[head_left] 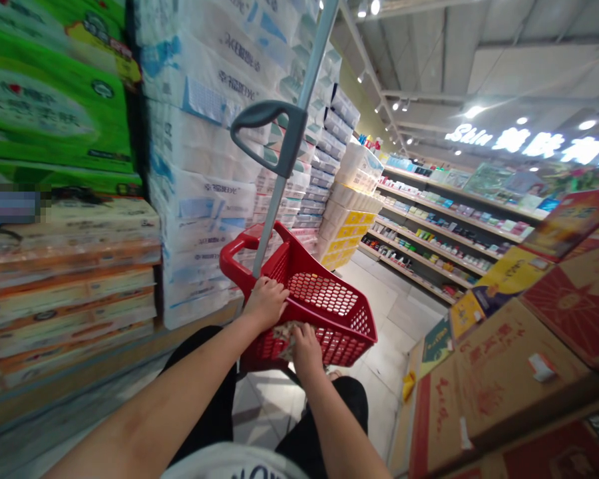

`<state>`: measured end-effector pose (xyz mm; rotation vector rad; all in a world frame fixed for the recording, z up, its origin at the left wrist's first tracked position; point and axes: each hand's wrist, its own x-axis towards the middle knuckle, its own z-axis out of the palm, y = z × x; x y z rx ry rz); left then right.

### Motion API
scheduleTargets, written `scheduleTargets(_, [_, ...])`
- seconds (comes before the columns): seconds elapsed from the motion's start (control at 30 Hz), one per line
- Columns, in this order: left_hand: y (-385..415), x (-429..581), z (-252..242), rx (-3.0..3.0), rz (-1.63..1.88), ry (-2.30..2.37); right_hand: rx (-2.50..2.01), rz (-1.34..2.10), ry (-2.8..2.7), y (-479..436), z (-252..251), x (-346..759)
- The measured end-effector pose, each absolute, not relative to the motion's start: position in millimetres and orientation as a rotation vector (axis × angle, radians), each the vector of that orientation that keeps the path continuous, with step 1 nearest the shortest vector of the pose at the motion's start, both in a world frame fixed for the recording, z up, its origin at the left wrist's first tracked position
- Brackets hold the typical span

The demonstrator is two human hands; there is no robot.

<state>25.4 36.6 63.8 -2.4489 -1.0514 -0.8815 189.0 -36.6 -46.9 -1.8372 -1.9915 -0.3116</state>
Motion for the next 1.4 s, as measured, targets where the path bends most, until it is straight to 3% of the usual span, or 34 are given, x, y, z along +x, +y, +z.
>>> scheduleTargets(0.1, [36.0,25.1,64.1,-2.464,-0.889,-1.053,-2.021,-0.190,-1.945,-41.1,-57.4,198.9])
scheduleTargets(0.3, [36.9,26.4,63.7,-2.436,-0.859,-1.062,-1.781,-0.313,-1.824,-43.3,-38.8,208.8])
scheduleTargets(0.5, [38.0,26.5,63.3,-2.420,-0.841,-1.048,-1.997,-0.171,-1.811,-45.5,-56.3,218.2])
scheduleTargets(0.73, [42.1,24.8,64.3,-2.416,-0.827,-1.058,-1.650,-0.280,-1.708,-40.7,-36.5,230.9])
scheduleTargets(0.93, [42.7,24.1,65.0,-2.411,-0.811,-1.057,-1.926,-0.199,-1.691,-44.2,-53.9,234.3])
scheduleTargets(1.17, [44.7,23.2,64.7,-2.413,-0.790,-1.074,-1.715,-0.226,-1.615,-42.9,-27.7,236.2])
scheduleTargets(1.4, [45.1,22.7,65.0,-2.426,-0.817,-1.058,-1.953,-0.003,-1.611,-49.2,-55.4,245.0])
